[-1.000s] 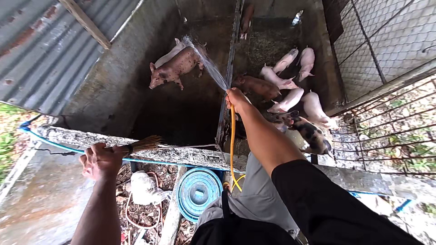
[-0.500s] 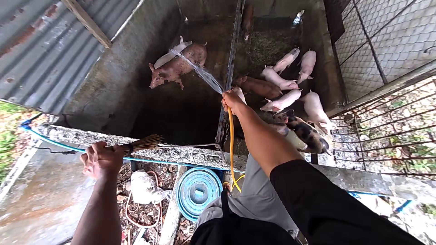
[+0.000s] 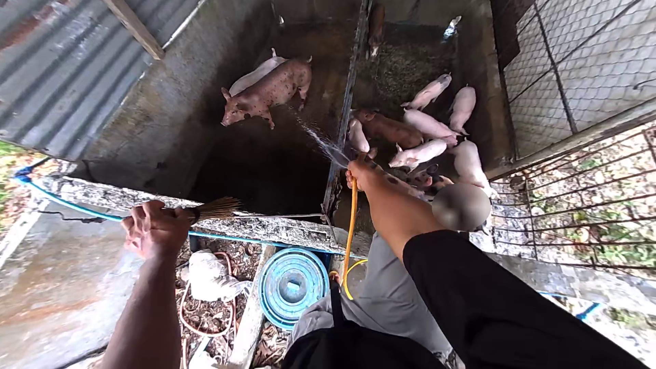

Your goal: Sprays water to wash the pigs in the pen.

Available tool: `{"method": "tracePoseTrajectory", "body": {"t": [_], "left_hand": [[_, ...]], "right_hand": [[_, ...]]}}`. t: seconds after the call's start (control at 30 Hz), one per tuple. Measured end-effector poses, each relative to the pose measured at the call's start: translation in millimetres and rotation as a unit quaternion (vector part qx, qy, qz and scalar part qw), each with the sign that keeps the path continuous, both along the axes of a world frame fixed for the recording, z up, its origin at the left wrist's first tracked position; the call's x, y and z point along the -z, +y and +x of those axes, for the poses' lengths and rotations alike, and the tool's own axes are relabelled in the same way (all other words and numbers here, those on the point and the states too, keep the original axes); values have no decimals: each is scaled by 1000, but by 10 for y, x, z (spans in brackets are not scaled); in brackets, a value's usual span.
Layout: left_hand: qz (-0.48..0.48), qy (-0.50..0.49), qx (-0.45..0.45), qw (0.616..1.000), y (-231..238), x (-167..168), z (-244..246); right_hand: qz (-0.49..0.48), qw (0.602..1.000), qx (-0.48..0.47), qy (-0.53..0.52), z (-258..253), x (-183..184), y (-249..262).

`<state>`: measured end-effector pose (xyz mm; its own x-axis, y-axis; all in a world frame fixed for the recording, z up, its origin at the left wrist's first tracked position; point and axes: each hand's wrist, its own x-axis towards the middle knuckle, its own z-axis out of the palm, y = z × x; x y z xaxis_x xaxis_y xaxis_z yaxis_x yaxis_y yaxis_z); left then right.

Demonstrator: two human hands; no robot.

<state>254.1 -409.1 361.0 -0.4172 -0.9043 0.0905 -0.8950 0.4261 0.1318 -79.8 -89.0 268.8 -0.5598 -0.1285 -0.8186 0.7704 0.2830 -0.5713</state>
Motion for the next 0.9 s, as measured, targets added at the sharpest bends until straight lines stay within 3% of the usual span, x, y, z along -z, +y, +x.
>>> {"method": "tracePoseTrajectory", "body": {"t": [0.2,0.53,0.73,0.9], "left_hand": [[7,-22,43,999,103,-1,-178],[-6,3,41,999,-11,-80,-262],[-42,37,44,997,-390,293,135],[-53,47,12,997,-522,425,302]], "right_hand": [[-17,1000,24,-3,223,151,-155],[-68,988,134,-32,840,1029,-746],[-168,963,207,-38,638,1208,-1118],[-175,956,232,-30,458,1191,-1209]]}}
